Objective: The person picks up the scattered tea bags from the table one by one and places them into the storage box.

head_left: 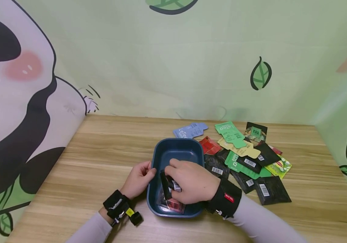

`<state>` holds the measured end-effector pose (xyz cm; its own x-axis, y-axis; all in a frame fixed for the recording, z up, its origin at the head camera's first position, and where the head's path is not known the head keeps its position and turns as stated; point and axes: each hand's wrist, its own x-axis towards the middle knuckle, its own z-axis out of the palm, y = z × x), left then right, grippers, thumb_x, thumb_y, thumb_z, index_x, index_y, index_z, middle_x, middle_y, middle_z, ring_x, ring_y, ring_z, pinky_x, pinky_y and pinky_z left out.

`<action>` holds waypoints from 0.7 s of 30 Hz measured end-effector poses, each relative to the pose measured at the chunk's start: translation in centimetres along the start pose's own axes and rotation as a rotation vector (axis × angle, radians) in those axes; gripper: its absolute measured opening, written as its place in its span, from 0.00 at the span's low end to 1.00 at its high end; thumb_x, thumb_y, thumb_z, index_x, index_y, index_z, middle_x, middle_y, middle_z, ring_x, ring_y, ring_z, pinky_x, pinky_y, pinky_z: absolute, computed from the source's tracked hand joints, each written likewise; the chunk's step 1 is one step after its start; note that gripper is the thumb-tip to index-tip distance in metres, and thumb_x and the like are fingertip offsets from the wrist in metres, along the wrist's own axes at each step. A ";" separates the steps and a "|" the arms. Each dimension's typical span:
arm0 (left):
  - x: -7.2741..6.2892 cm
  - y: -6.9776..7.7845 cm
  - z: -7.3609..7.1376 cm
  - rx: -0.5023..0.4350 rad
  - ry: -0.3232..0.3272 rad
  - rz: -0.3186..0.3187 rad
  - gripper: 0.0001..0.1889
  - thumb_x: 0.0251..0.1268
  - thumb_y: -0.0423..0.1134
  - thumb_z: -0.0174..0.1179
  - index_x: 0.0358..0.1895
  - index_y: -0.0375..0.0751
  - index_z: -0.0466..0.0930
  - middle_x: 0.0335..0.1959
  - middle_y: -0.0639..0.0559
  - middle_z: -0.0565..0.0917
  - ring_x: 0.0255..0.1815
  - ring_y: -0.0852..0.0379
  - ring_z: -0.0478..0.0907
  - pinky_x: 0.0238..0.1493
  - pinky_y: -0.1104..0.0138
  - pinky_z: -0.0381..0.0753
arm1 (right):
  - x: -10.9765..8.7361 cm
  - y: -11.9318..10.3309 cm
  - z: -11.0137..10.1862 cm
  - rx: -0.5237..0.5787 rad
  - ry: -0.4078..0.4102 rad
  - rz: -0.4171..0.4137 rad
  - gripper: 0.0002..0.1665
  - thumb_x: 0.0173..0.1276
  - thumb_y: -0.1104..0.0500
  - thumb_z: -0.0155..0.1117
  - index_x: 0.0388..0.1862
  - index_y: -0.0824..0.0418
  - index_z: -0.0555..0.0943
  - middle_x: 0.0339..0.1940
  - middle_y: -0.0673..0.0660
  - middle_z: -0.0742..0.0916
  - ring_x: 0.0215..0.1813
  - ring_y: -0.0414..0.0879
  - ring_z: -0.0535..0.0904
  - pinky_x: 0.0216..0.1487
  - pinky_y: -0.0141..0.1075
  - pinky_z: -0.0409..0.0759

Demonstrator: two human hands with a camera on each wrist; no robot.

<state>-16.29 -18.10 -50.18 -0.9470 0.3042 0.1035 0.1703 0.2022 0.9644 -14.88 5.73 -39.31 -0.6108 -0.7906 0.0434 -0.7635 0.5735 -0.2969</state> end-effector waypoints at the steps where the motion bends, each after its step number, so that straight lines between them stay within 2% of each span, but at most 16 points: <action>1: 0.0 0.0 0.0 -0.004 -0.003 -0.002 0.14 0.76 0.31 0.53 0.26 0.36 0.68 0.18 0.56 0.67 0.21 0.65 0.67 0.21 0.73 0.65 | 0.1 -0.2 0.1 -0.004 -0.003 -0.008 0.22 0.61 0.48 0.74 0.51 0.55 0.81 0.37 0.46 0.74 0.34 0.39 0.71 0.35 0.32 0.69; 10: 0.1 0.0 -0.1 -0.012 -0.008 -0.001 0.15 0.77 0.31 0.53 0.26 0.36 0.68 0.18 0.56 0.66 0.20 0.65 0.67 0.21 0.73 0.65 | 0.5 -0.7 0.2 -0.012 -0.020 -0.011 0.23 0.62 0.47 0.74 0.52 0.55 0.81 0.36 0.46 0.73 0.34 0.40 0.71 0.35 0.32 0.69; 13: 0.1 -0.1 -0.1 -0.013 -0.002 -0.002 0.15 0.76 0.30 0.53 0.26 0.36 0.68 0.18 0.57 0.66 0.20 0.65 0.67 0.21 0.73 0.64 | 0.3 -0.7 0.2 -0.006 -0.021 -0.014 0.27 0.61 0.44 0.74 0.55 0.54 0.80 0.40 0.47 0.75 0.39 0.41 0.71 0.40 0.33 0.71; 15: 0.1 -0.1 -0.1 -0.008 0.000 0.002 0.15 0.76 0.30 0.53 0.26 0.36 0.68 0.18 0.57 0.66 0.20 0.65 0.67 0.21 0.73 0.64 | 0.1 -0.6 0.2 0.003 -0.017 -0.019 0.35 0.60 0.40 0.75 0.62 0.55 0.79 0.48 0.49 0.78 0.49 0.43 0.75 0.51 0.37 0.76; 17: 0.1 -0.2 -0.1 -0.002 0.003 0.003 0.15 0.76 0.30 0.53 0.26 0.36 0.68 0.18 0.57 0.65 0.20 0.65 0.66 0.21 0.73 0.62 | -0.1 -0.5 0.2 0.013 -0.017 -0.018 0.47 0.58 0.36 0.76 0.71 0.55 0.74 0.63 0.54 0.78 0.64 0.49 0.74 0.65 0.46 0.76; 19: 0.1 -0.2 -0.1 0.003 0.004 0.002 0.14 0.76 0.30 0.53 0.26 0.37 0.67 0.18 0.57 0.65 0.20 0.65 0.66 0.21 0.73 0.62 | -0.4 -0.5 0.2 0.032 -0.019 -0.015 0.58 0.56 0.31 0.76 0.79 0.55 0.66 0.76 0.58 0.72 0.78 0.56 0.66 0.75 0.57 0.68; 21: 0.0 -0.1 -0.1 0.005 0.000 -0.001 0.14 0.76 0.31 0.54 0.26 0.37 0.67 0.18 0.56 0.65 0.20 0.65 0.66 0.21 0.72 0.63 | -0.7 -0.4 0.2 0.048 -0.022 -0.010 0.64 0.55 0.29 0.75 0.82 0.55 0.60 0.83 0.61 0.64 0.84 0.61 0.56 0.77 0.64 0.60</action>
<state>-16.37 -18.17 -50.27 -0.9471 0.3043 0.1021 0.1703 0.2069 0.9634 -14.08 6.00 -39.41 -0.5980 -0.8011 0.0255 -0.7582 0.5552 -0.3419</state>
